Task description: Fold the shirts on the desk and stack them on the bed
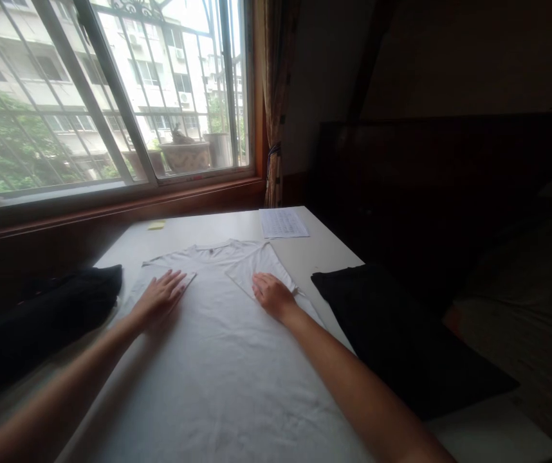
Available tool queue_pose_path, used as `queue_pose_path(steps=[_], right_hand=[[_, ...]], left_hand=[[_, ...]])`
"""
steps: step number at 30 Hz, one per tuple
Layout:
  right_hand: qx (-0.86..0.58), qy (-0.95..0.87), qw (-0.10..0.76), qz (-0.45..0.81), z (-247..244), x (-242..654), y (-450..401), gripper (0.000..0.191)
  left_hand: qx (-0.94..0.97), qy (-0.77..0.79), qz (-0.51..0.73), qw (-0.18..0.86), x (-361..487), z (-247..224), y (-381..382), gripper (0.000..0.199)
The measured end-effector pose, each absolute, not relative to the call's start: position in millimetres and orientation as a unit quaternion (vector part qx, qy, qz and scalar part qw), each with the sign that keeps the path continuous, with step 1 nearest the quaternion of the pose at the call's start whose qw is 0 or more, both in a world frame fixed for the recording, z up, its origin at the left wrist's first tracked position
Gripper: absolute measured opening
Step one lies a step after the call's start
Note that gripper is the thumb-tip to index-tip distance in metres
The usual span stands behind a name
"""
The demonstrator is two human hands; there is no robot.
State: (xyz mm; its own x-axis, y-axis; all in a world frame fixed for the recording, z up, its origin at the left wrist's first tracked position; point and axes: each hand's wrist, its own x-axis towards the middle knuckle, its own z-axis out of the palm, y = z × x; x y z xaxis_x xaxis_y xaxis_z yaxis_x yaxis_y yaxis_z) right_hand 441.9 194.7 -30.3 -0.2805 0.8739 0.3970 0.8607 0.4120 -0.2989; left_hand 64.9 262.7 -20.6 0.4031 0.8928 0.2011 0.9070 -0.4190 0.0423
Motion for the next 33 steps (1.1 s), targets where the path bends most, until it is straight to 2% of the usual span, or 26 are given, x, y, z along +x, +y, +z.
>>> queue_pose_path(steps=[6,13,19,24,30,33], right_hand=[[-0.482,-0.818,0.313,0.0,-22,452,148,0.035],[-0.447,-0.844,0.296,0.026,-11,482,46,0.045],[-0.558,-0.787,0.265,0.004,-20,513,-44,0.045],[-0.676,-0.681,0.279,-0.041,-37,544,-102,0.049],[-0.742,-0.611,0.255,0.108,-38,559,-141,0.052],[-0.735,-0.612,0.257,0.135,-33,552,-146,0.058]], left_hand=[[-0.867,-0.495,-0.059,0.008,47,-41,186,0.056],[-0.862,-0.494,-0.105,0.041,27,-51,159,0.054],[-0.864,-0.489,-0.111,0.042,30,-48,157,0.054],[-0.862,-0.492,-0.116,0.046,31,-46,155,0.055],[-0.862,-0.488,-0.124,0.048,29,-47,156,0.054],[-0.864,-0.485,-0.126,0.048,27,-48,157,0.055]])
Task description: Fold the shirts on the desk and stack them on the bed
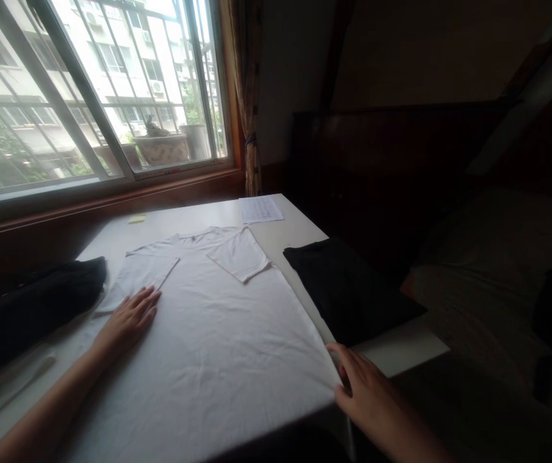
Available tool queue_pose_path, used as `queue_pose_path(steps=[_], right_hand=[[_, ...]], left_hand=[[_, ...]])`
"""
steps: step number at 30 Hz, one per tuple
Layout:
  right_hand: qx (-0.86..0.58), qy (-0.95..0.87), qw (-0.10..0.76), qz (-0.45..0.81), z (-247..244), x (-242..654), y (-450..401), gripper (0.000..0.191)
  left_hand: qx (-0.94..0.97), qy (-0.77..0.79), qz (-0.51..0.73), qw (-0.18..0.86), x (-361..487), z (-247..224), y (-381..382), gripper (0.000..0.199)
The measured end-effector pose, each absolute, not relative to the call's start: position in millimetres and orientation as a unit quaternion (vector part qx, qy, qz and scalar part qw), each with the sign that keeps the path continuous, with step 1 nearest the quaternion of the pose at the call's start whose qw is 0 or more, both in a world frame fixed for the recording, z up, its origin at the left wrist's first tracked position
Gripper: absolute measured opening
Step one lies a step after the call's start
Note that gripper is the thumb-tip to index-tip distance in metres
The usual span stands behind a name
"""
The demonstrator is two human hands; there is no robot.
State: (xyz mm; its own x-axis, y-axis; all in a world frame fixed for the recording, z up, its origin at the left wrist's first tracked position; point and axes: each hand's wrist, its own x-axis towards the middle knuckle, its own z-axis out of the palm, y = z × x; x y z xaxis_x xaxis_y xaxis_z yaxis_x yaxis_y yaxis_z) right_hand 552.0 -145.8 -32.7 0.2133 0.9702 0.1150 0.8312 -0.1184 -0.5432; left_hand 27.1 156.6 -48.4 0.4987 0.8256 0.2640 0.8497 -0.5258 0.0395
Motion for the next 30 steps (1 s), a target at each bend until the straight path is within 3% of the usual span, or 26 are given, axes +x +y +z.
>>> queue_pose_path(steps=[8,16,24,30], right_hand=[[-0.716,-0.532,0.32,0.32,-19,559,-144,0.044],[-0.622,-0.481,0.405,0.466,5,559,-138,0.053],[-0.525,-0.395,0.423,0.624,44,513,-101,0.055],[-0.465,-0.373,0.427,0.68,44,475,-55,0.043]], left_hand=[[-0.867,-0.473,-0.147,0.048,27,-44,155,0.051],[-0.875,-0.424,-0.233,0.015,39,-22,138,0.039],[-0.934,-0.278,-0.213,-0.075,117,45,59,0.03],[-0.961,-0.194,-0.166,-0.105,173,64,-1,0.038]])
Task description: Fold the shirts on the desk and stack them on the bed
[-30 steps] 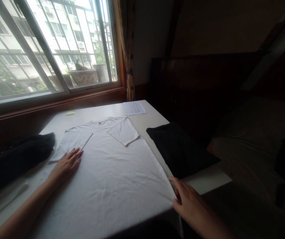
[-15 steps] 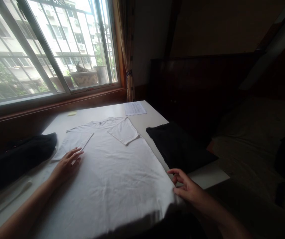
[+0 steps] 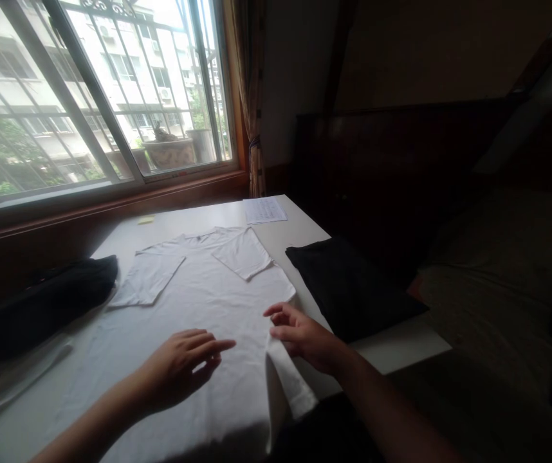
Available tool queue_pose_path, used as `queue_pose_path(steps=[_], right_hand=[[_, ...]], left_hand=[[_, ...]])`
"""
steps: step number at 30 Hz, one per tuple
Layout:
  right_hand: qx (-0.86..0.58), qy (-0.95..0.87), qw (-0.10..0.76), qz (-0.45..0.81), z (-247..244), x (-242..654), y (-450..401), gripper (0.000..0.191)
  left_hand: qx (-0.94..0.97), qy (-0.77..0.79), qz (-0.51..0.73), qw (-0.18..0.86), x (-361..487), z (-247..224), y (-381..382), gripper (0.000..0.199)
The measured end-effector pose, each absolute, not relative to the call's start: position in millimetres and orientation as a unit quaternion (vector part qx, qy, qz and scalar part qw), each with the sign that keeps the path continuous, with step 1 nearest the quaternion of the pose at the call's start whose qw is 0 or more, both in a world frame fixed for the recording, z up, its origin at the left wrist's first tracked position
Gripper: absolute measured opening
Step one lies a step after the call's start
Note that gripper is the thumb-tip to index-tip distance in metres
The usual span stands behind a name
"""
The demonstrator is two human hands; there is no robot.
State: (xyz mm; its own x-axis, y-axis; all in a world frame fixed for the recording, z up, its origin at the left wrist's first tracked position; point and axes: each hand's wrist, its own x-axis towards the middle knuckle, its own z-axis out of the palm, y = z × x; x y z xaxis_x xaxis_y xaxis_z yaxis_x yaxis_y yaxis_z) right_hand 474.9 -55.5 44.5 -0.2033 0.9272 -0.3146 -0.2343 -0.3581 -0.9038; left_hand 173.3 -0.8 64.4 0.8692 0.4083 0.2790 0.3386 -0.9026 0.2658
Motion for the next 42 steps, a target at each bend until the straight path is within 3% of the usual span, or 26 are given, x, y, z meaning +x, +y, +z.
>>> queue_pose_path(steps=[10,16,21,25,42], right_hand=[[-0.48,-0.374,0.365,0.705,21,438,-18,0.041],[-0.468,-0.362,0.362,0.721,12,438,-13,0.041],[-0.464,-0.362,0.363,0.722,16,444,-11,0.043],[-0.447,-0.36,0.354,0.738,19,452,-9,0.041],[-0.425,-0.405,0.272,0.763,20,470,8,0.04]], left_hand=[[0.983,0.14,0.103,0.056,220,63,-33,0.064],[0.976,0.175,0.102,0.084,233,63,-28,0.042],[0.976,0.197,0.074,0.05,240,63,-28,0.057],[0.974,0.22,0.05,0.038,246,70,-31,0.045],[0.95,0.304,-0.059,0.048,258,50,-20,0.025]])
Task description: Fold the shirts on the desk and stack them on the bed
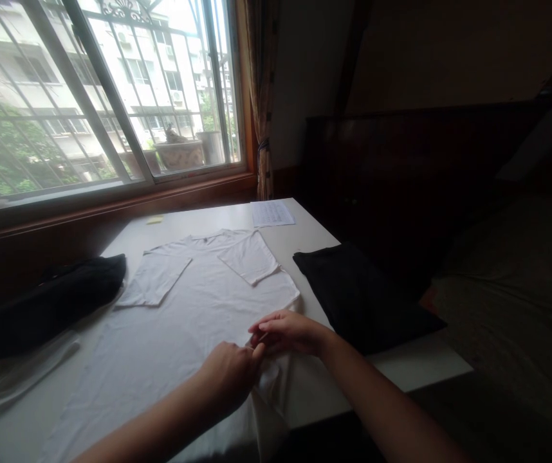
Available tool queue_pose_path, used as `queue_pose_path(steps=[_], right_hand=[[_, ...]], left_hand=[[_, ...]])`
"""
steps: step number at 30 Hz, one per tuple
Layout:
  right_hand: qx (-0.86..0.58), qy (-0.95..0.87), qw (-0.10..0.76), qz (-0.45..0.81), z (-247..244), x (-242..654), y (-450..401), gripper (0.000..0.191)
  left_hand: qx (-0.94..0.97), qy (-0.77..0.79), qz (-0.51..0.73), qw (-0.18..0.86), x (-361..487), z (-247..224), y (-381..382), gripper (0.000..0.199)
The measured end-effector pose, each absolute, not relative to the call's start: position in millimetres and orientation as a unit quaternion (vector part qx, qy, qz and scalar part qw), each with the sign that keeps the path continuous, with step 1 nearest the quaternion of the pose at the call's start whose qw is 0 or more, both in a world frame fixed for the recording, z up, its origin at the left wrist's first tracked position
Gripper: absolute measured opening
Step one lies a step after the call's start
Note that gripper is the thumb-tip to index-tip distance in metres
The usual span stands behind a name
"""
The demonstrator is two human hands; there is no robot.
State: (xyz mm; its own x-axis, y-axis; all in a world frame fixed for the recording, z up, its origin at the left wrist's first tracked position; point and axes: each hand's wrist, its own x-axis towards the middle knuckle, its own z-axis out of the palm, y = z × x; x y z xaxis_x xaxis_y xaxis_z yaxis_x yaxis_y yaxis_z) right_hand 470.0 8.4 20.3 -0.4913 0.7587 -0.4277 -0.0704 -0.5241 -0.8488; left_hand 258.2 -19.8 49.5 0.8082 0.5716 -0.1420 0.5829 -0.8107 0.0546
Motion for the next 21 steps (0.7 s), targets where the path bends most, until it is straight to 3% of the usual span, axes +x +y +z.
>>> queue_pose_path(steps=[6,11,15,21], right_hand=[[-0.479,-0.472,0.304,0.675,20,478,23,0.04],[-0.599,-0.517,0.397,0.465,15,503,76,0.022],[-0.687,-0.523,0.391,0.319,12,525,133,0.023],[-0.73,-0.531,0.345,0.259,2,531,203,0.034]], left_hand=[[0.957,0.281,-0.023,0.075,248,62,-18,0.009],[0.952,0.236,0.115,0.156,223,72,-34,0.004],[0.938,0.153,0.201,0.237,214,82,-47,0.008],[0.937,0.094,0.189,0.277,213,105,-56,0.017]])
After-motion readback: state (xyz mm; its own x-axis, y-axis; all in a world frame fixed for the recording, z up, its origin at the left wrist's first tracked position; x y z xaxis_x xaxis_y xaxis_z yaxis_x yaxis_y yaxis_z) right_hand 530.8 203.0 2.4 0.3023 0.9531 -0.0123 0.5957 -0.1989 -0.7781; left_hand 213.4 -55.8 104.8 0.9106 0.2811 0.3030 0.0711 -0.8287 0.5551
